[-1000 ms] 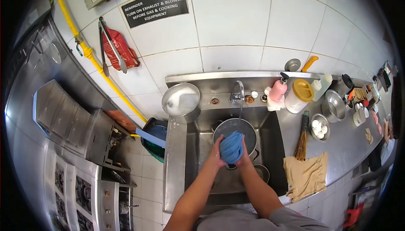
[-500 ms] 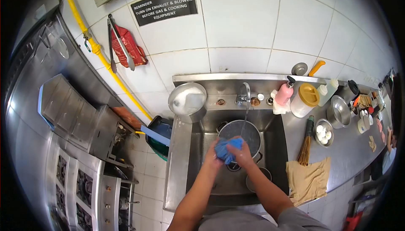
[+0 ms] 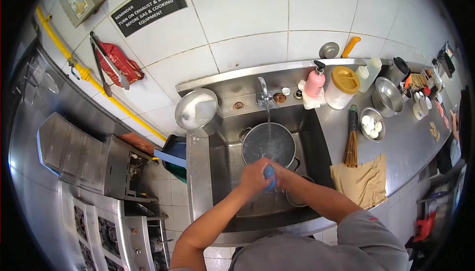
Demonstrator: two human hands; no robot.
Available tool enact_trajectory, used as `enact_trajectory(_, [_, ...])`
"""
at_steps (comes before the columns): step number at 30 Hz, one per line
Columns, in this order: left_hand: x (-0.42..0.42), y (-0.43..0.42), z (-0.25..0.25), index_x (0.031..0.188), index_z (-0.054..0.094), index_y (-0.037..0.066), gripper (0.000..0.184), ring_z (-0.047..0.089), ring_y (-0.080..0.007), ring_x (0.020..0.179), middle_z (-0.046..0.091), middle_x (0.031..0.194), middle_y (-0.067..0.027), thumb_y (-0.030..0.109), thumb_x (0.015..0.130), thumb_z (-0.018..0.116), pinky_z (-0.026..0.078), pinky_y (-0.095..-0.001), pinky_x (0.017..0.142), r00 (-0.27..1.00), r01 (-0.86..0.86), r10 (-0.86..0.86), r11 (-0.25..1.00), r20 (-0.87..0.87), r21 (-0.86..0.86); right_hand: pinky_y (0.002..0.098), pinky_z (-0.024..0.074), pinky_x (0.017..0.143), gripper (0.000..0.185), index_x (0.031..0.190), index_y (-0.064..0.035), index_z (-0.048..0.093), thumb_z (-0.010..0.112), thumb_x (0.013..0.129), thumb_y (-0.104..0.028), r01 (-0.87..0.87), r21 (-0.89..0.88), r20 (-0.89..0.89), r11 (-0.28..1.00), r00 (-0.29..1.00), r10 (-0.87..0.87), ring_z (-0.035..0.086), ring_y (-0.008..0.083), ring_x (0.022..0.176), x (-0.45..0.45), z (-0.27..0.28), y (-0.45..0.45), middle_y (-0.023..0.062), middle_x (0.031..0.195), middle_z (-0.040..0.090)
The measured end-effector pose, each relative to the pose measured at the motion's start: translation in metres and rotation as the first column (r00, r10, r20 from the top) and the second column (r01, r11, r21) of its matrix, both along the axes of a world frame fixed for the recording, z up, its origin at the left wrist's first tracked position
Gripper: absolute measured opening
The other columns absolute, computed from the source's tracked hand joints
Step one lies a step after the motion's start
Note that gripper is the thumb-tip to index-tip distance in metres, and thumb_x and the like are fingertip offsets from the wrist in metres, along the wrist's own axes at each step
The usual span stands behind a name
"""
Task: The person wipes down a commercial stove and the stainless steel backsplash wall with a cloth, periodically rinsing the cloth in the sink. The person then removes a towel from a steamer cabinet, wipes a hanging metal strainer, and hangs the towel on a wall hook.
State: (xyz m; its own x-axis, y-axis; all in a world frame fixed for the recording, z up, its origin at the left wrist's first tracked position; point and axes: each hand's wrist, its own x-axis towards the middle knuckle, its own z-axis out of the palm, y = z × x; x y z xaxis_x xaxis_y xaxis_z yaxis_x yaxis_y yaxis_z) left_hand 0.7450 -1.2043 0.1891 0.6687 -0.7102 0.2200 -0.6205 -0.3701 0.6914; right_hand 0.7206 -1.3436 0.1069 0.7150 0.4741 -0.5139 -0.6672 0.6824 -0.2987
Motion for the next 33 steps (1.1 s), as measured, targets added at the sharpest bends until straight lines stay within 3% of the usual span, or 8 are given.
enact_trajectory(4, [0.001, 0.007, -0.001, 0.104, 0.057, 0.009, 0.04, 0.061, -0.0352, 0.096, 0.063, 0.101, -0.0122, 0.016, 0.067, 0.071, 0.05, -0.0406, 0.083, 0.993, 0.085, -0.089, 0.995, 0.08, 0.048, 0.0429, 0.0542, 0.082, 0.039, 0.116, -0.0069, 0.057, 0.049, 0.094, -0.039, 0.057, -0.282, 0.176, 0.958, 0.984, -0.007, 0.065, 0.0254, 0.095, -0.007, -0.009, 0.005, 0.0099, 0.107, 0.064])
enact_trajectory(13, [0.032, 0.015, -0.004, 0.136, 0.039, 0.002, 0.059, 0.06, -0.0237, 0.092, 0.059, 0.107, -0.0094, 0.012, 0.083, 0.066, 0.048, -0.0366, 0.084, 0.927, -0.334, 0.37, 0.746, -0.059, -0.577, 0.0387, 0.0488, 0.093, 0.032, 0.111, -0.0089, 0.06, 0.057, 0.092, -0.034, 0.411, -0.017, 0.207, 0.911, 0.893, -0.399, 0.061, 0.0269, 0.105, -0.01, 0.061, 0.006, 0.0071, 0.115, 0.063])
enact_trajectory(16, [0.025, 0.019, -0.001, 0.135, 0.037, -0.006, 0.057, 0.059, -0.0227, 0.097, 0.063, 0.103, -0.0099, 0.024, 0.093, 0.061, 0.046, -0.0318, 0.087, 0.433, -0.792, 0.278, 0.571, -0.858, -0.214, 0.0391, 0.0477, 0.089, 0.033, 0.104, -0.0048, 0.061, 0.075, 0.077, -0.015, 0.801, -0.554, 0.832, 0.225, 0.527, 0.172, 0.061, 0.0253, 0.105, -0.001, 0.079, -0.005, 0.0106, 0.109, 0.064])
enact_trajectory(20, [0.016, 0.026, 0.012, 0.11, 0.059, 0.01, 0.039, 0.061, -0.0196, 0.091, 0.062, 0.095, -0.0066, 0.044, 0.091, 0.061, 0.05, -0.0371, 0.083, 0.076, -0.817, -0.412, 0.496, -0.908, -0.294, 0.0381, 0.047, 0.09, 0.031, 0.103, -0.0053, 0.061, 0.075, 0.076, -0.012, 0.844, -0.493, 0.706, 0.211, 0.246, 0.664, 0.061, 0.0238, 0.104, -0.016, 0.114, -0.001, 0.0125, 0.106, 0.065])
enact_trajectory(23, [0.014, 0.02, -0.005, 0.119, 0.052, 0.01, 0.03, 0.061, -0.0245, 0.098, 0.063, 0.099, -0.0104, 0.023, 0.092, 0.059, 0.051, -0.0409, 0.083, 0.075, -0.856, -0.361, 0.455, -0.929, -0.246, 0.0384, 0.045, 0.096, 0.026, 0.1, -0.0051, 0.061, 0.073, 0.078, -0.01, 0.756, -0.539, 0.728, 0.371, 0.198, 0.656, 0.059, 0.0221, 0.107, -0.019, 0.11, 0.007, 0.0104, 0.111, 0.065])
enact_trajectory(25, [-0.004, 0.006, 0.033, 0.114, 0.054, 0.01, 0.025, 0.061, -0.0263, 0.098, 0.063, 0.1, -0.0115, 0.011, 0.089, 0.059, 0.05, -0.0416, 0.085, 0.225, -0.877, -0.309, 0.348, -0.924, -0.33, 0.0398, 0.046, 0.096, 0.015, 0.099, -0.0045, 0.061, 0.064, 0.087, -0.012, 0.565, -0.35, 0.725, 0.748, 0.669, -0.166, 0.06, 0.023, 0.105, -0.019, 0.091, 0.009, 0.0101, 0.11, 0.064])
enact_trajectory(28, [-0.016, -0.004, 0.044, 0.105, 0.057, 0.009, 0.03, 0.062, -0.0255, 0.099, 0.063, 0.105, -0.0117, -0.007, 0.08, 0.054, 0.051, -0.0415, 0.086, 0.76, -0.579, 0.005, 0.457, -0.65, -0.675, 0.0367, 0.0468, 0.096, 0.03, 0.114, -0.0034, 0.056, 0.061, 0.091, -0.021, 0.647, -0.032, 0.461, 0.762, 0.686, -0.563, 0.06, 0.019, 0.105, -0.027, 0.087, 0.019, 0.0066, 0.109, 0.064])
enact_trajectory(33, [-0.048, -0.004, 0.069, 0.091, 0.065, 0.008, 0.02, 0.061, -0.0314, 0.096, 0.064, 0.099, -0.0127, 0.006, 0.071, 0.063, 0.05, -0.0412, 0.084, 0.956, 0.2, -0.09, 0.895, 0.278, -0.399, 0.0332, 0.0504, 0.078, 0.037, 0.122, -0.0049, 0.052, 0.056, 0.092, -0.026, 0.405, 0.05, 0.257, 0.913, 0.878, -0.403, 0.06, 0.0169, 0.084, -0.04, 0.059, 0.002, 0.007, 0.093, 0.062])
